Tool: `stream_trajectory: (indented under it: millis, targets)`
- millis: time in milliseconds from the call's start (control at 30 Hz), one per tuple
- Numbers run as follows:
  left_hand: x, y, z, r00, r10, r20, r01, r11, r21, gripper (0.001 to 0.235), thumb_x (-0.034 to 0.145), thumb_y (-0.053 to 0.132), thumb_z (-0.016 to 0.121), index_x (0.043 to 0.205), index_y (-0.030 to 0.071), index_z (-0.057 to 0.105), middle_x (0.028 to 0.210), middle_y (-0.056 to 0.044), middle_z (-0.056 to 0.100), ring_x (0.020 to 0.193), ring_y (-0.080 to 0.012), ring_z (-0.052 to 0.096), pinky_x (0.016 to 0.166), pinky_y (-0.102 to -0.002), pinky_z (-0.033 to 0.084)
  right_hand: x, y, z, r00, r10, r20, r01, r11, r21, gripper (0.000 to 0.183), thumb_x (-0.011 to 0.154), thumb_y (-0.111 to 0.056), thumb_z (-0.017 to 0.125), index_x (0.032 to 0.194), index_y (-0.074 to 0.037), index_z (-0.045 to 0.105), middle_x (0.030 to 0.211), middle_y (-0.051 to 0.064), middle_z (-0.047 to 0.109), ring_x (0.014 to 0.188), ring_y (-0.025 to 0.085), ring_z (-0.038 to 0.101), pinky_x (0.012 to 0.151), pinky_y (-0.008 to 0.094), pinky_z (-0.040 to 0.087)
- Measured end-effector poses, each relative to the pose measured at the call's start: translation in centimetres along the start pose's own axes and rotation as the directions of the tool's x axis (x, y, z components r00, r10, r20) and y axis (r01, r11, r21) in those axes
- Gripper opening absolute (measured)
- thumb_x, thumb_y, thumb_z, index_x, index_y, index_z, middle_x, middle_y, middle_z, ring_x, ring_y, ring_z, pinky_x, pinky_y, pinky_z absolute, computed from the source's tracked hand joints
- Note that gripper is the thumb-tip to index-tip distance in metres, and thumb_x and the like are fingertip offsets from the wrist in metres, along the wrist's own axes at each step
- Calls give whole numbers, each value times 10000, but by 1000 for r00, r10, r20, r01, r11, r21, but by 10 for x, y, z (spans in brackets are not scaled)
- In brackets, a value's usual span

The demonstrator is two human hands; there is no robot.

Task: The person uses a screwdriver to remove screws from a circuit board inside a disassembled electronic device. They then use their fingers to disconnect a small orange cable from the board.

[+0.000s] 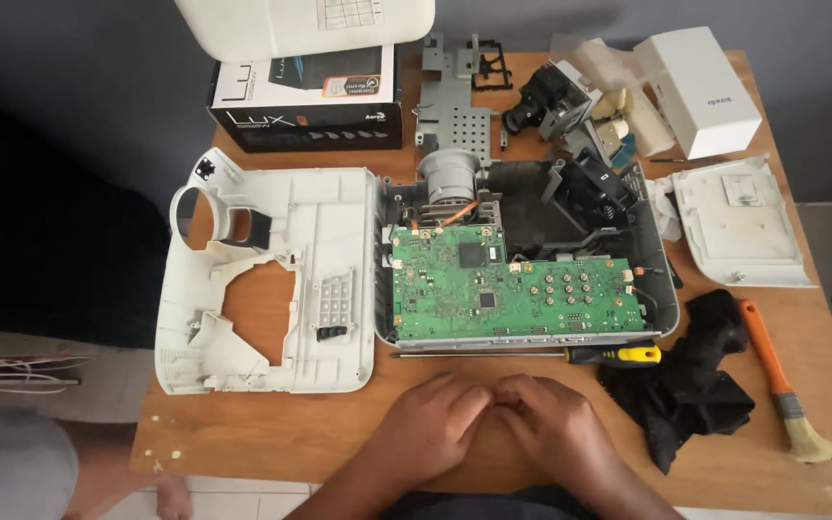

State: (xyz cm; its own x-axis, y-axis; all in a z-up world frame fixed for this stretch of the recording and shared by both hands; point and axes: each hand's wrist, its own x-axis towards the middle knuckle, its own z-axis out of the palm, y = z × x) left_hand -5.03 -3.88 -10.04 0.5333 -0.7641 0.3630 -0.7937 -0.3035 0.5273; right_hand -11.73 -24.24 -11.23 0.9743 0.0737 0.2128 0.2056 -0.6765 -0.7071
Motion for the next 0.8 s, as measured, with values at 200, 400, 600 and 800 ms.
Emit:
stream_trajectory:
  millis: [200,400,600,800]
  targets:
    - [-16,0,4,999,9,-49,-10,1000,-8,174,970,61,575,1106,-4,661,1045,-187,690,964,-362,648,847,-448,526,-4,-21,-50,978,-195,-72,195,981,-4,87,859,-174,755,910,-195,822,921,-25,832,828,119,804,804,251,611]
    - [-25,-10,19,985,62,-159,-84,987,-136,128,964,33,572,1051,26,665,1026,-136,679,873,-305,630,742,-369,547,97,-29,-130,989,-145,-2,144,986,-82,216,879,-307,738,989,-138,816,950,-17,836,869,117,793,785,278,593]
    - [-12,0,1,980,128,-153,-146,982,-117,117,896,-50,549,975,21,597,987,-129,674,856,-316,620,774,-378,521,205,-21,-117,971,-23,238,29,999,-22,116,859,-123,789,948,-172,846,934,-16,847,853,99,792,802,265,636]
    - [-10,7,-11,988,82,-127,-102,983,-154,163,832,-94,572,928,34,602,957,-117,656,857,-304,608,747,-374,502,217,-22,-112,924,76,374,-50,996,-78,113,912,-120,738,950,-169,833,974,-3,778,813,143,757,724,322,573]
